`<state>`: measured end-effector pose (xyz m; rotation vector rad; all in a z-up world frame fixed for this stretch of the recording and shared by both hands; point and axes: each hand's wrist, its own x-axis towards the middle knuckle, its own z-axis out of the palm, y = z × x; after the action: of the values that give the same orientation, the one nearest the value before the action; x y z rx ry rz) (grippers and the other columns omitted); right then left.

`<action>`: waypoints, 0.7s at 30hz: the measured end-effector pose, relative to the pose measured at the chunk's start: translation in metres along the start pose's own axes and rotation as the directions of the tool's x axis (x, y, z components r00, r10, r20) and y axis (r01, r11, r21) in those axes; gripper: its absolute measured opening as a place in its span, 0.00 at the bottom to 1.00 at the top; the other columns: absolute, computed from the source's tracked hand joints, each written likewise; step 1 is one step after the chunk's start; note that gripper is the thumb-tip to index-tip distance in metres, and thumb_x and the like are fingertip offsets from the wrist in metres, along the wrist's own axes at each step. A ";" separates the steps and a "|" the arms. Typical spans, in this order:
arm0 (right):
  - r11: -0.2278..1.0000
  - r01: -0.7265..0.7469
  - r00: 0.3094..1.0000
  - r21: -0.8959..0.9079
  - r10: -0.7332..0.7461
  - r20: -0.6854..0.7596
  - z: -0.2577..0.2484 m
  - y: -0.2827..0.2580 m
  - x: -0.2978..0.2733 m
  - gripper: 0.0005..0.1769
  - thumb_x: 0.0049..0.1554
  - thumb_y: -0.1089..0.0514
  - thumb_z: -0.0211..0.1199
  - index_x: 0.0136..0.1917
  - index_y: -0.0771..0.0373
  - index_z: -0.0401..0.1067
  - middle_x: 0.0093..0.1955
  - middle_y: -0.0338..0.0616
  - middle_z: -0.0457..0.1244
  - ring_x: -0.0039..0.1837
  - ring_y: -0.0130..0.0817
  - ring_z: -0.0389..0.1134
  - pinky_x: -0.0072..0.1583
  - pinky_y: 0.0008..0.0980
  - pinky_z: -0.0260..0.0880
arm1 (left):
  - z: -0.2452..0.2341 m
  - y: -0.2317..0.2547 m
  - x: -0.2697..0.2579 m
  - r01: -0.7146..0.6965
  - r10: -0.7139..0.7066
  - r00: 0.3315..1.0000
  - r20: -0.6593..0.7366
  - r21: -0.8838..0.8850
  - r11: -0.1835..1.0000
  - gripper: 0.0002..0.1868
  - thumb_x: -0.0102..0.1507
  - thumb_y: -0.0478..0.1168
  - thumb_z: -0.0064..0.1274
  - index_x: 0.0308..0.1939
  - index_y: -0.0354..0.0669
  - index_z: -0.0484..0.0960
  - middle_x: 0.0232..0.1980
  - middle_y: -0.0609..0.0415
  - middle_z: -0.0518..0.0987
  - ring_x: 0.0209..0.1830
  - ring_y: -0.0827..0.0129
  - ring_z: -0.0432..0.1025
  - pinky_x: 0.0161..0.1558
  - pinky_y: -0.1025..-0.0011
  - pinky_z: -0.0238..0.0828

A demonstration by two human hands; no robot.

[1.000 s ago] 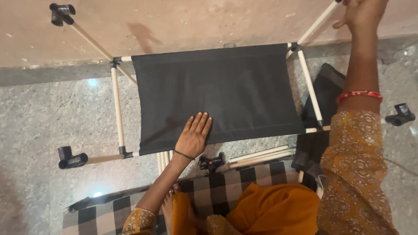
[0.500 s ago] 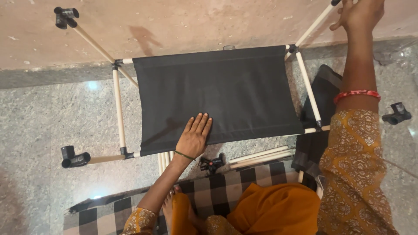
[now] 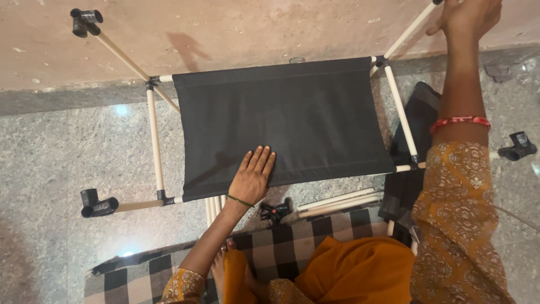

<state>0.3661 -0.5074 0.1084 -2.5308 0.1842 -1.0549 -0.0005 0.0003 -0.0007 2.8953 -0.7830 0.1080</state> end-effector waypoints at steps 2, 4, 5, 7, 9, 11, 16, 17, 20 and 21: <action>0.995 -0.054 0.991 0.086 0.043 0.129 -0.011 -0.001 -0.001 0.15 0.61 0.51 0.71 0.44 0.64 0.73 0.37 0.46 0.69 0.40 0.45 0.74 0.46 0.40 0.74 | 0.000 0.000 0.000 -0.005 0.005 1.000 -0.008 0.005 1.000 0.32 0.66 0.38 0.41 0.74 0.35 0.61 0.77 0.41 0.61 0.79 0.54 0.54 0.76 0.54 0.47; 0.993 0.105 0.976 0.050 -0.112 0.189 -0.017 0.002 0.003 0.16 0.67 0.51 0.70 0.45 0.65 0.75 0.36 0.48 0.71 0.40 0.44 0.75 0.48 0.40 0.74 | 0.000 0.000 0.001 -0.004 0.004 1.000 -0.005 -0.001 1.000 0.32 0.66 0.38 0.41 0.74 0.35 0.61 0.78 0.41 0.61 0.79 0.54 0.54 0.76 0.54 0.47; 0.978 0.210 0.957 -0.009 -0.203 0.206 -0.020 0.005 0.008 0.15 0.66 0.53 0.70 0.46 0.66 0.74 0.37 0.49 0.71 0.39 0.45 0.75 0.46 0.42 0.74 | 0.000 0.000 0.000 -0.004 0.004 1.000 -0.002 -0.004 1.000 0.32 0.66 0.38 0.41 0.74 0.35 0.61 0.78 0.41 0.61 0.79 0.54 0.54 0.76 0.54 0.47; 0.903 0.413 0.892 -0.121 -0.373 0.256 -0.024 0.011 0.017 0.13 0.64 0.56 0.70 0.48 0.69 0.73 0.39 0.53 0.71 0.37 0.49 0.73 0.41 0.44 0.74 | 0.000 0.000 0.000 0.001 -0.001 1.000 0.029 0.006 1.000 0.33 0.65 0.38 0.42 0.75 0.35 0.61 0.78 0.41 0.61 0.79 0.54 0.54 0.76 0.55 0.47; 0.931 0.363 0.899 -0.042 -0.339 0.276 -0.029 0.011 0.017 0.14 0.63 0.58 0.67 0.51 0.74 0.71 0.41 0.55 0.70 0.41 0.47 0.73 0.42 0.41 0.75 | 0.000 0.000 0.000 0.001 -0.001 0.999 0.036 0.004 1.000 0.33 0.64 0.38 0.42 0.75 0.35 0.61 0.78 0.41 0.61 0.79 0.54 0.54 0.76 0.54 0.47; 0.956 0.291 0.905 0.021 -0.283 0.319 -0.038 0.003 0.012 0.15 0.65 0.59 0.66 0.54 0.77 0.70 0.41 0.56 0.69 0.43 0.46 0.73 0.41 0.39 0.74 | 0.000 0.000 0.001 0.000 0.000 1.000 0.020 -0.006 1.000 0.33 0.65 0.39 0.42 0.74 0.35 0.61 0.78 0.41 0.61 0.79 0.53 0.54 0.76 0.54 0.47; 0.877 0.423 0.861 0.226 -0.467 0.200 -0.063 -0.042 -0.008 0.12 0.63 0.66 0.67 0.54 0.78 0.70 0.42 0.58 0.69 0.38 0.48 0.74 0.33 0.34 0.73 | 0.000 0.000 0.000 -0.008 0.008 1.000 -0.001 0.008 1.000 0.32 0.65 0.39 0.42 0.74 0.35 0.61 0.77 0.41 0.61 0.79 0.53 0.54 0.76 0.54 0.47; 0.884 0.431 0.862 0.181 -0.463 0.207 -0.066 -0.049 -0.009 0.08 0.66 0.66 0.66 0.53 0.76 0.72 0.39 0.56 0.69 0.37 0.48 0.74 0.36 0.37 0.74 | 0.000 0.000 0.000 -0.005 0.005 1.000 -0.005 0.014 1.000 0.32 0.65 0.39 0.42 0.74 0.35 0.62 0.78 0.41 0.61 0.79 0.53 0.54 0.76 0.54 0.47; 0.887 0.462 0.871 -0.002 -0.453 0.192 -0.060 -0.061 -0.008 0.06 0.68 0.66 0.63 0.48 0.72 0.75 0.33 0.52 0.67 0.36 0.47 0.73 0.39 0.40 0.76 | 0.000 0.001 -0.001 0.000 0.000 1.000 -0.005 -0.029 1.000 0.32 0.65 0.38 0.42 0.74 0.35 0.62 0.77 0.40 0.61 0.79 0.52 0.54 0.76 0.53 0.47; 0.876 0.472 0.876 -0.097 -0.455 0.161 -0.054 -0.062 -0.006 0.06 0.66 0.66 0.63 0.46 0.72 0.74 0.33 0.50 0.67 0.35 0.45 0.72 0.38 0.37 0.76 | 0.000 0.001 0.000 -0.001 0.001 1.000 0.001 -0.016 1.000 0.32 0.65 0.38 0.42 0.74 0.35 0.62 0.78 0.40 0.61 0.79 0.52 0.54 0.76 0.54 0.47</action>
<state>0.3216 -0.4658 0.1636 -2.8342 -0.4315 -1.0580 -0.0011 -0.0003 -0.0003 2.8803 -0.7820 0.1007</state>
